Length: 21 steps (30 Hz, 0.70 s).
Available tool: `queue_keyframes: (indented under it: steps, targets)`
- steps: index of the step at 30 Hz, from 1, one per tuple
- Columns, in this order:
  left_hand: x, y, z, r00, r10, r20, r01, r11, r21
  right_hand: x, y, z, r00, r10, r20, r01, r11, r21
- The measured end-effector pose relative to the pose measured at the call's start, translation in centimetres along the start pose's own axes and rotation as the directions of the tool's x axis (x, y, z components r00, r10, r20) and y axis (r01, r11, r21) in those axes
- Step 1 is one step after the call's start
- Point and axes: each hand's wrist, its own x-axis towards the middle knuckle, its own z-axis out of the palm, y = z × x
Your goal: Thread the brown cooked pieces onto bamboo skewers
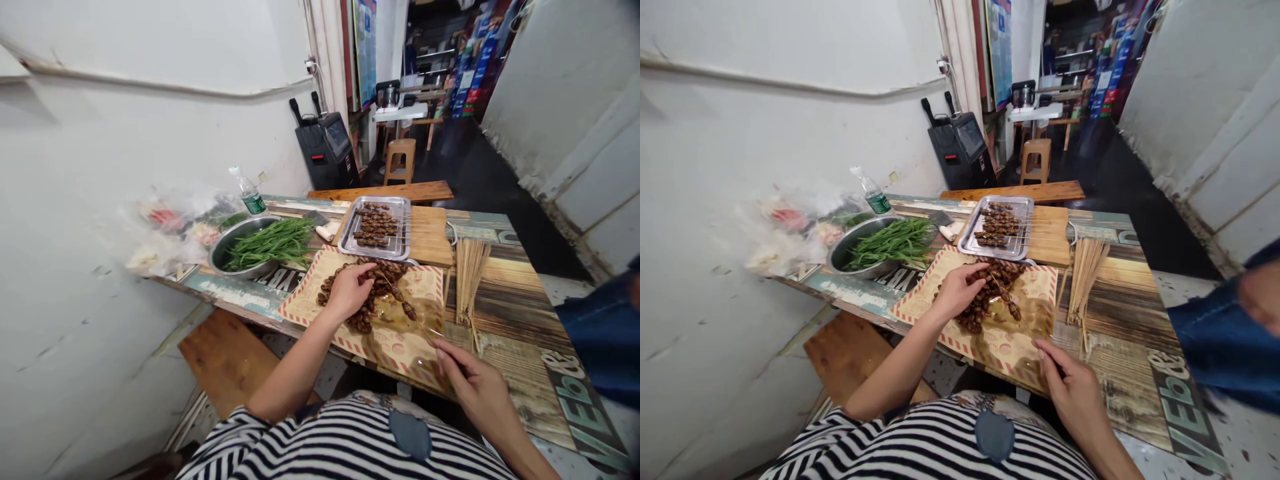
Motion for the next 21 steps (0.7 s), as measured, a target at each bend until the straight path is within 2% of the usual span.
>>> queue_keyframes:
  steps: [3,6,8,9,11,13,15,19,21]
  targets:
    - [-0.3,0.1,0.0,0.994,0.093,0.049,-0.101,0.975,0.199,-0.1,0.0,-0.1,1.0,-0.005,-0.013,0.005,1.0,0.003]
    - [-0.4,0.3,0.6,0.994,0.086,0.067,-0.095,0.985,0.141,-0.2,0.1,-0.1,1.0,-0.007,-0.023,0.007,1.0,-0.01]
    - [-0.3,0.5,1.1,0.996,-0.012,0.085,0.017,0.999,-0.051,-0.3,0.2,-0.1,1.0,-0.006,-0.03,0.006,1.0,-0.008]
    - [-0.3,0.6,1.3,0.99,-0.078,0.114,0.099,0.976,-0.193,-0.3,0.3,-0.1,0.999,-0.007,-0.033,0.007,1.0,-0.004]
    - [-0.2,0.7,1.8,0.965,-0.173,0.197,0.248,0.845,-0.474,-0.4,0.3,-0.1,1.0,-0.009,-0.028,0.009,1.0,0.002]
    - [-0.2,0.7,2.0,0.951,-0.197,0.238,0.306,0.703,-0.642,-0.4,0.4,-0.1,1.0,-0.012,-0.019,0.012,1.0,0.001]
    - [-0.2,0.6,2.1,0.956,-0.197,0.218,0.294,0.66,-0.691,-0.5,0.4,-0.1,1.0,-0.018,-0.013,0.018,1.0,-0.006]
    - [0.1,0.0,1.9,0.98,-0.187,0.062,0.183,0.75,-0.636,-0.5,0.3,0.0,1.0,-0.025,-0.01,0.024,1.0,-0.014]
    - [0.3,-0.3,1.7,0.979,-0.201,-0.027,0.14,0.769,-0.624,-0.5,0.3,0.0,1.0,-0.026,-0.01,0.025,0.999,-0.021]
